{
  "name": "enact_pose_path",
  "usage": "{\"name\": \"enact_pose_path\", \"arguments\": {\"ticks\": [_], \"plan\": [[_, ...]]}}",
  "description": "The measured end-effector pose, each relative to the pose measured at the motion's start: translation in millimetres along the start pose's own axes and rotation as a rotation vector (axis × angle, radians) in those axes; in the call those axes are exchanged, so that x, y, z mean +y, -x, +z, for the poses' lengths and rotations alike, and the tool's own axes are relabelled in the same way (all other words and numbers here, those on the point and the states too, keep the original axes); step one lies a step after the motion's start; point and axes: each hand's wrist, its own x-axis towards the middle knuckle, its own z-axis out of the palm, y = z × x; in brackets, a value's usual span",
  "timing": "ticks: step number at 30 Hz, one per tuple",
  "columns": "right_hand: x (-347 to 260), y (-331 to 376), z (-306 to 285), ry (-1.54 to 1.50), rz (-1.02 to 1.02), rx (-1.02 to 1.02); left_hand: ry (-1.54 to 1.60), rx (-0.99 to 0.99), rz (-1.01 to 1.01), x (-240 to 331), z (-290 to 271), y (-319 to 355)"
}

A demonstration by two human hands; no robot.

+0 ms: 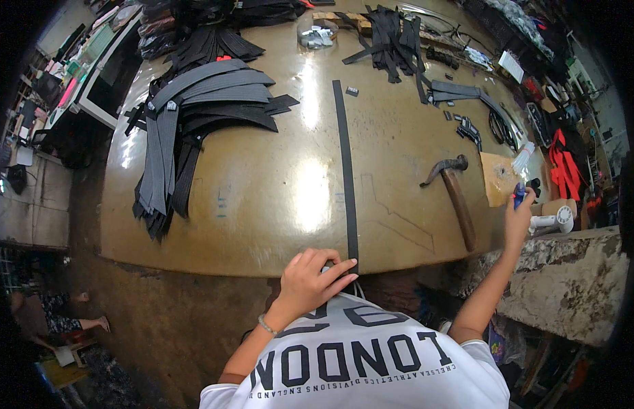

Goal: The person assembles black fabric straps by applying hot glue to attach small rectangular pieces and then bundles the finished straps with a yellow elastic band. The person uses a hot glue gun and handles multiple strap pieces on a cluttered workbench.

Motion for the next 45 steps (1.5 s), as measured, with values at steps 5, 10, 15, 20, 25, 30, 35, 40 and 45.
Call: {"name": "enact_pose_path", "arguments": {"ticks": [5,10,15,20,25,30,35,40,45], "plan": [[-84,20,-44,-0.582,0.131,-0.385,-0.004,0.015,-0.001,0,0,1],[-166,52,-24,-0.68,-0.304,-0.866,0.008,-0.002,0.0,0,-1,0],[-193,52,4,-0.585,-0.516,-1.016,0.04,-0.008,-0.016,0,-3,-1],[-200,51,9,-0.518,-0.584,-1.053,0.059,-0.013,-0.019,0,-3,-2],[-196,47,18,-0.535,-0.649,-0.985,0.035,-0.022,-0.028,1,-3,-2],[-213,41,21,-0.442,-0.666,-0.921,0.017,-0.013,-0.027,3,-3,-3],[-194,49,2,-0.517,-1.009,-0.365,0.015,-0.038,-0.027,3,-5,-4],[-76,7,6,-0.343,0.171,-0.001,-0.003,-0.044,-0.028,2,-4,-4],[-20,6,-17,0.358,0.3,-0.285,-0.007,-0.04,-0.006,0,-3,-5]]}}
